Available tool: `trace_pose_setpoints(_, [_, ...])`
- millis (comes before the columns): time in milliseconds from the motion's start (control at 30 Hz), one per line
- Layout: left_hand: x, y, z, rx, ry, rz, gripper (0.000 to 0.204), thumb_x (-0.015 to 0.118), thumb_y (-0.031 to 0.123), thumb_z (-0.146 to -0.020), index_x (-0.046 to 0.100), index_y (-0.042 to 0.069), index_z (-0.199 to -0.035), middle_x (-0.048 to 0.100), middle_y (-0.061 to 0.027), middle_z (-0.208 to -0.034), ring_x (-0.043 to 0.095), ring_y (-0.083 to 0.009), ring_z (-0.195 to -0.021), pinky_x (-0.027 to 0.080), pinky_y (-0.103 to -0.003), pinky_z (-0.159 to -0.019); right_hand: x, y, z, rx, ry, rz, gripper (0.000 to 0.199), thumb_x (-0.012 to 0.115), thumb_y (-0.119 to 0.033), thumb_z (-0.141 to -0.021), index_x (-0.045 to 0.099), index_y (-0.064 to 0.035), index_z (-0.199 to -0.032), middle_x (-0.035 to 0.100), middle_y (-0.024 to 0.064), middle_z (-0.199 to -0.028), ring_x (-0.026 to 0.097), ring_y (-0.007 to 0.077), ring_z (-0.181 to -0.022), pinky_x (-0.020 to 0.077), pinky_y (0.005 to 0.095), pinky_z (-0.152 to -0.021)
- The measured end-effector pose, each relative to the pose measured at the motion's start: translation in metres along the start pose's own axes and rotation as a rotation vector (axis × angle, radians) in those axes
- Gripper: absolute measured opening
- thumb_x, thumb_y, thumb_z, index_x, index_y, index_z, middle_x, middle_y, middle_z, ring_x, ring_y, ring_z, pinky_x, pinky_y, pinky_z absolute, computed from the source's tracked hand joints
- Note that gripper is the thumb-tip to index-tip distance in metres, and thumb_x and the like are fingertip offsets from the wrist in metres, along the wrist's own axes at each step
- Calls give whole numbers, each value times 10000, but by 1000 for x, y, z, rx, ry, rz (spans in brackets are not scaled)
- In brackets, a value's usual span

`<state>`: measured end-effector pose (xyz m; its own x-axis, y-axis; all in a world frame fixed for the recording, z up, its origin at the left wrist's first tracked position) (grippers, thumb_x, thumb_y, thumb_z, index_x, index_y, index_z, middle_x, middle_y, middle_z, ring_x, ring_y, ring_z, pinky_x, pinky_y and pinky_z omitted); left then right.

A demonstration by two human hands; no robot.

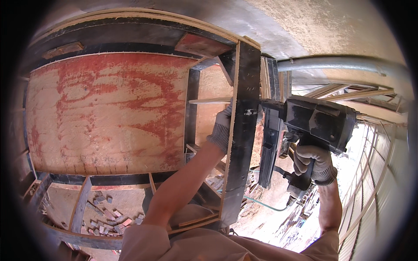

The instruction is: The person assembles a wooden frame by positioning planks and securing them with a nail gun and hammer. They repeatedly align pieces, drive nails, and adjust the frame on a workbench in a workshop.

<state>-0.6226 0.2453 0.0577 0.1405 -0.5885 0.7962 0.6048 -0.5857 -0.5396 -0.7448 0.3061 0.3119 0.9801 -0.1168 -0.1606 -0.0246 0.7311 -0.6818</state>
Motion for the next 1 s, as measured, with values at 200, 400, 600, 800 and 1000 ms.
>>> trace_pose_setpoints(200, [-3, 2, 0, 32, -44, -46, 393, 402, 209, -1056, 658, -81, -1125, 721, -235, -974, 748, -314, -838, 673, -405, -724, -4, -1, -5, 44, -12, 37, 278, 596, -47, -890, 511, -70, -627, 448, 34, -541, 540, 198, -438, 509, 361, -442])
trace_pose_setpoints(400, [9, -2, 8, 98, 12, -156, 346, 463, 206, -1064, 679, -52, -1146, 737, -199, -1001, 744, -278, -824, 652, -359, -685, -3, -9, -1, 58, 8, 51, 266, 593, -41, -871, 514, -68, -619, 453, 35, -536, 542, 195, -426, 518, 358, -430])
trace_pose_setpoints(600, [9, -3, 6, 80, -90, -43, 519, 499, 435, -1056, 645, -35, -1220, 728, -178, -1060, 725, -276, -904, 634, -384, -794, 2, -14, -2, 17, -80, 64, 262, 614, -40, -858, 517, -68, -617, 459, 31, -531, 562, 192, -417, 531, 356, -422])
trace_pose_setpoints(800, [3, 1, 5, 58, 44, -29, 705, 462, 637, -1021, 626, -6, -1262, 726, -192, -1069, 737, -325, -893, 645, -416, -769, 5, -19, -1, 84, -70, 64, 121, 636, -44, -877, 605, -8, -766, 462, 25, -564, 554, 192, -445, 514, 359, -450])
trace_pose_setpoints(1000, [6, 1, 9, 158, 163, -310, 921, 491, 781, -926, 600, -45, -1319, 721, -182, -1142, 713, -291, -977, 605, -391, -861, 0, -19, -7, 127, -62, 69, 161, 635, -49, -889, 599, -22, -734, 506, 40, -560, 561, 201, -450, 506, 358, -450])
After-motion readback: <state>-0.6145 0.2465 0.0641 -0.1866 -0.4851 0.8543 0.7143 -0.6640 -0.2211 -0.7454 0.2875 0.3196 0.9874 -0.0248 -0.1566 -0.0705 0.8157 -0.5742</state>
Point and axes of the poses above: each hand's wrist, its own z-axis away from the middle knuckle, its own x-axis out of the palm, y = z × x, the point moved 3 cm from there along -z, towards the middle knuckle
